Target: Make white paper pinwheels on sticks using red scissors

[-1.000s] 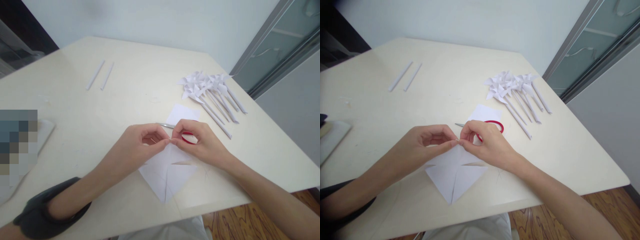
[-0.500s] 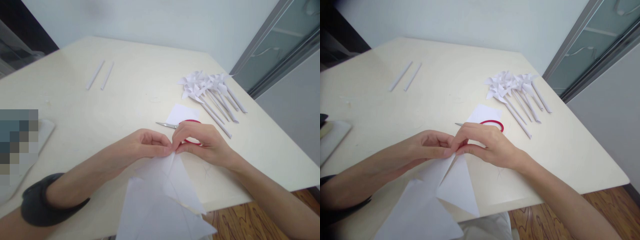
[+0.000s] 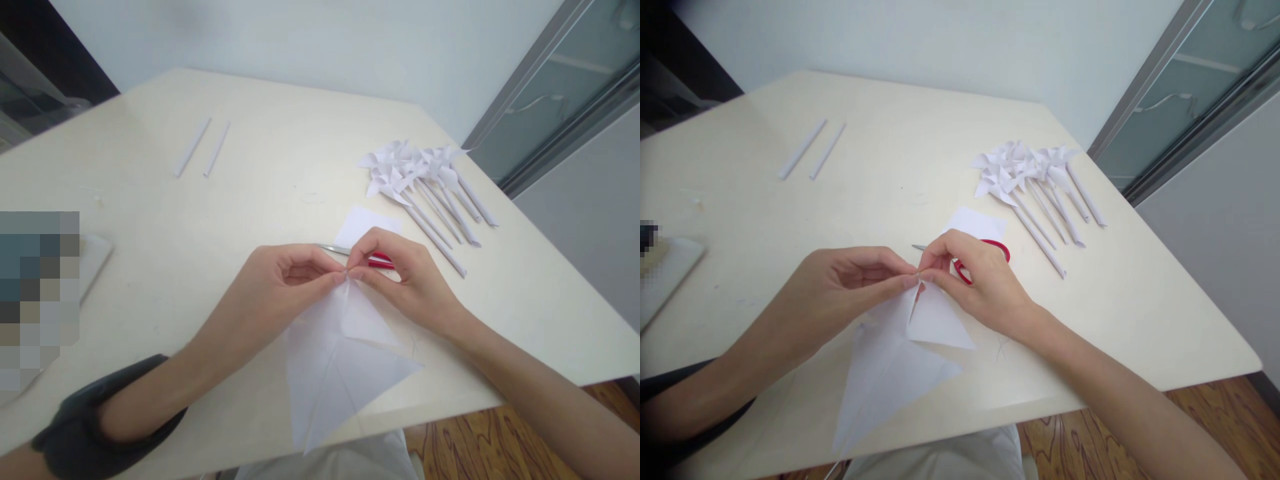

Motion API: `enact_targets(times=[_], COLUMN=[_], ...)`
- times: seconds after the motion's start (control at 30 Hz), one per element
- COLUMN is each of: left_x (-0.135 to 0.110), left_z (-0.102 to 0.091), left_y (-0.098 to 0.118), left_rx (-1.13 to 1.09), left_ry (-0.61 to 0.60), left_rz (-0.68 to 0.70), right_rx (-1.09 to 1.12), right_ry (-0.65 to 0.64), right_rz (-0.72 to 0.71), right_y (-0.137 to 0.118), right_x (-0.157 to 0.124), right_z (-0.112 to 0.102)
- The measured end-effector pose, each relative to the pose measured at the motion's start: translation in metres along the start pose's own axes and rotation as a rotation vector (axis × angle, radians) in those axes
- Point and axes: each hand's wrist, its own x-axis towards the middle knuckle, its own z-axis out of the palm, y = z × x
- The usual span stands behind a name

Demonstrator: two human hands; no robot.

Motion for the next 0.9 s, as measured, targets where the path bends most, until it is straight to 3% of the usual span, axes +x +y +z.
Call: enact_targets(times=[0.2, 0.4, 0.63, 0.73, 0.83, 0.9], left_x=[0.002, 0.009, 0.009, 0.008, 0.006, 0.005], left_z=[0.000, -0.007, -0.006, -0.004, -0.008, -0.011], left_y=[0.002, 0.004, 0.008, 0.001, -0.007, -0.007], left_rx=[0.004, -0.161, -0.059, 0.021, 0.110, 0.123], left_ry=[0.000, -0.234, -0.295, -0.166, 0.078, 0.217], left_rz=[-0.051, -0.225, -0.102, -0.049, 0.001, 0.017], right_rx=[-0.089, -0.163, -0.227, -0.166, -0.042, 0.013], right_ry=[0.068, -0.004, -0.072, -0.027, -0.011, -0.072], right_rz=[-0.142, -0.231, -0.204, -0.093, 0.163, 0.317], right_y=[0.002, 0.002, -0.002, -0.003, 0.000, 0.004], right_x=[-0.002, -0.002, -0.003, -0.003, -0.002, -0.001], right_z=[0.002, 0.003, 0.002, 0.001, -0.002, -0.005])
